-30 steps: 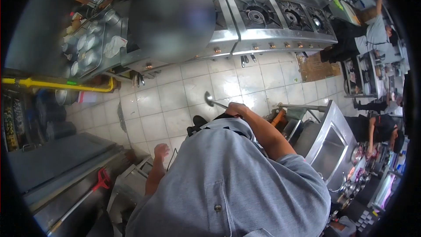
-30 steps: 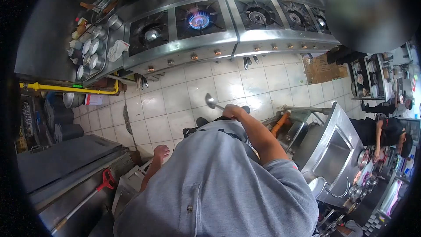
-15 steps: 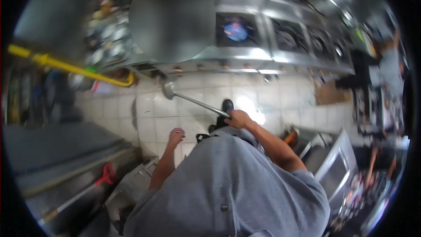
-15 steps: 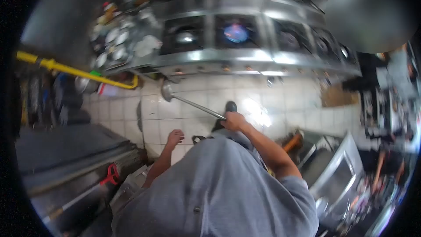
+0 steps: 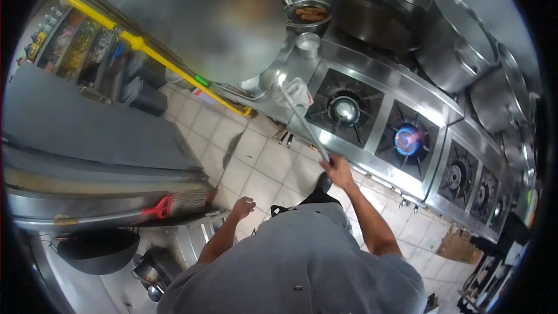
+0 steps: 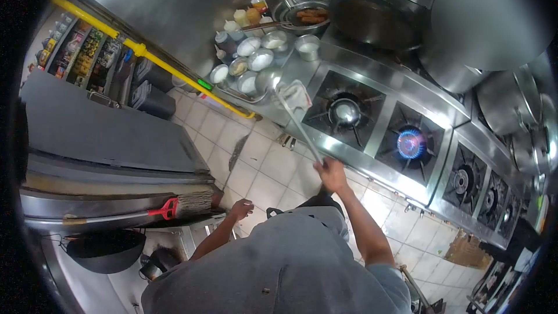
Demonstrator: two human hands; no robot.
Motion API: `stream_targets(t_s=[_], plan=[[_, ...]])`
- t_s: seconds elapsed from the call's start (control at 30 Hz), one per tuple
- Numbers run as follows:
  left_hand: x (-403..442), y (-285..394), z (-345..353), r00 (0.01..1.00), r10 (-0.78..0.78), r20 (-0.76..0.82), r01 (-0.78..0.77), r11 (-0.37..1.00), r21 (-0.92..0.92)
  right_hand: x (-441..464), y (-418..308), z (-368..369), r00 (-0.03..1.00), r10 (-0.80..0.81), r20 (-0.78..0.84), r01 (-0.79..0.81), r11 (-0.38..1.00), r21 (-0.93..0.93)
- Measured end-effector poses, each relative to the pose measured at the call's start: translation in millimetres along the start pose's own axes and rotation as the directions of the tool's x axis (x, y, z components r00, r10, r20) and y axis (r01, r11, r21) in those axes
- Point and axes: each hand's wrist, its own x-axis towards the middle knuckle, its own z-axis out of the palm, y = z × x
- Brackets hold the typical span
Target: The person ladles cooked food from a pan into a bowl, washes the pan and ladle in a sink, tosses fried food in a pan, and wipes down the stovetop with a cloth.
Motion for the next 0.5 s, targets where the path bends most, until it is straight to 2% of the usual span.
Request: stream_targets(t_s=[0.07,0.13,0.2,0.33,0.4,0.43,0.47,0.5], plan=[[1,16,-17,0.999,-0.023,-0.037,0.020,0.998,-0.062,73,-42,-9,0.994,-0.037,-0.105,0.046,0.996,0.079],[7,29,-28,0.988,-0.099,-0.122,0.056,0.947,-0.316,157,-43,16,0.976,-0.066,-0.207,0.082,0.994,0.069],[8,53,-31,0.985,-0.118,-0.126,0.071,0.943,-0.325,212,-75,25,0.951,0.011,-0.308,0.028,0.992,0.122],[31,111,-34,0.998,-0.058,-0.025,0.042,0.899,-0.436,280,-88,70,0.918,0.081,-0.388,-0.026,0.989,0.145],[63,142,-42,0.982,0.147,-0.119,-0.174,0.947,-0.271,286,-94,91,0.891,0.149,-0.430,-0.116,0.988,0.102],[97,154,-49,0.919,0.338,-0.201,-0.369,0.918,-0.145,290,-91,106,0.881,0.156,-0.447,-0.081,0.980,0.183],[106,206,-64,0.845,0.469,-0.258,-0.434,0.882,0.185,286,-85,119,0.874,0.174,-0.454,-0.101,0.978,0.180],[138,240,-80,0.788,0.556,-0.267,-0.519,0.831,0.199,286,-83,127,0.920,0.190,-0.343,-0.127,0.972,0.196]])
